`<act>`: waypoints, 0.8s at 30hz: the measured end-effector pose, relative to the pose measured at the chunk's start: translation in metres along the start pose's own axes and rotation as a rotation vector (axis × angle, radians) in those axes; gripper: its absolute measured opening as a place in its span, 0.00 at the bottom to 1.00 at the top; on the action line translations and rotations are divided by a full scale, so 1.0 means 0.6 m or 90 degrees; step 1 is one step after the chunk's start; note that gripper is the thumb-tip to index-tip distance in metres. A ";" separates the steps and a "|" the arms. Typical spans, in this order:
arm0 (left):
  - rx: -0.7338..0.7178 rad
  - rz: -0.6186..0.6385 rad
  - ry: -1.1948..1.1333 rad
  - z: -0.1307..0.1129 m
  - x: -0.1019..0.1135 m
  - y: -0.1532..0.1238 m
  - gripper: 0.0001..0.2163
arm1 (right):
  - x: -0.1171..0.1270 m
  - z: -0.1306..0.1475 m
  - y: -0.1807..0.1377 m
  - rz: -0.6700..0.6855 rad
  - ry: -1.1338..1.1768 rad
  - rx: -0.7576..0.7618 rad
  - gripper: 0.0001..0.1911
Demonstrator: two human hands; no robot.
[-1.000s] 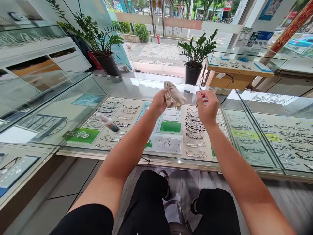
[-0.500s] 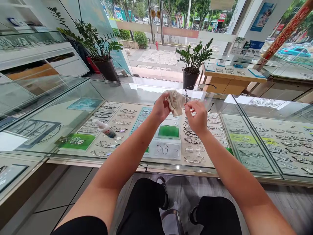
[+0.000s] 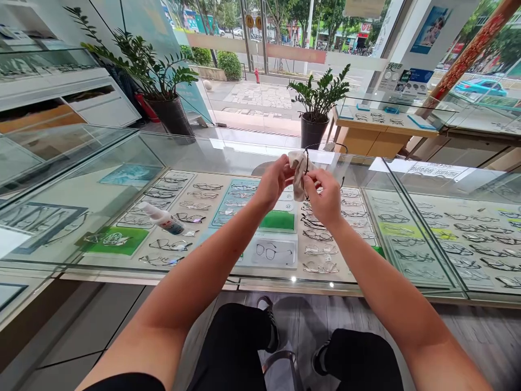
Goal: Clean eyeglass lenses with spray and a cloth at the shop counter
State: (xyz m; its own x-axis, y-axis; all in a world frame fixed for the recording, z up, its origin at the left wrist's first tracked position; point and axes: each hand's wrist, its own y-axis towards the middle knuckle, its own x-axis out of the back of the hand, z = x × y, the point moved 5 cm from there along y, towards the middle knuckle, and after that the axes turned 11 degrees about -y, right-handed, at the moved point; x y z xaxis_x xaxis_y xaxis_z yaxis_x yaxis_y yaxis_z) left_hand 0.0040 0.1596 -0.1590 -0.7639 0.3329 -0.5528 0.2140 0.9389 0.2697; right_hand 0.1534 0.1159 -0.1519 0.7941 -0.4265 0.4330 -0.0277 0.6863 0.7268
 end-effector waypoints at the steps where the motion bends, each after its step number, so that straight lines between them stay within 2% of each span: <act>1: 0.000 -0.012 0.000 0.000 0.001 0.000 0.20 | 0.000 0.000 0.000 0.005 0.003 -0.003 0.10; 4: -0.010 -0.043 0.013 -0.001 0.007 0.000 0.20 | -0.002 0.003 0.000 0.029 0.014 0.003 0.10; 6: -0.006 -0.034 0.011 -0.001 0.007 0.000 0.22 | -0.002 0.008 0.000 0.041 0.023 0.011 0.10; 10: 0.030 0.010 -0.033 0.002 0.006 0.000 0.23 | 0.000 0.017 0.002 0.054 0.067 0.028 0.11; 13: 0.076 0.069 -0.063 0.005 0.004 0.000 0.20 | 0.000 0.020 0.004 0.075 0.108 0.025 0.12; 19: 0.137 0.111 -0.114 0.011 0.008 -0.003 0.14 | -0.007 0.011 0.003 0.138 0.198 -0.059 0.13; 24: 0.154 0.126 -0.128 0.009 0.010 -0.006 0.15 | -0.014 0.006 0.002 0.168 0.267 -0.115 0.19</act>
State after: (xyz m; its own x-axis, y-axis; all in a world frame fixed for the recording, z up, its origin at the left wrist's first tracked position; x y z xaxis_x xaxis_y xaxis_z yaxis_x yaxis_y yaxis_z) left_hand 0.0020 0.1584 -0.1674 -0.5634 0.4986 -0.6588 0.5017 0.8400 0.2066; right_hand 0.1446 0.1179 -0.1526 0.9499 0.0209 0.3118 -0.1835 0.8448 0.5026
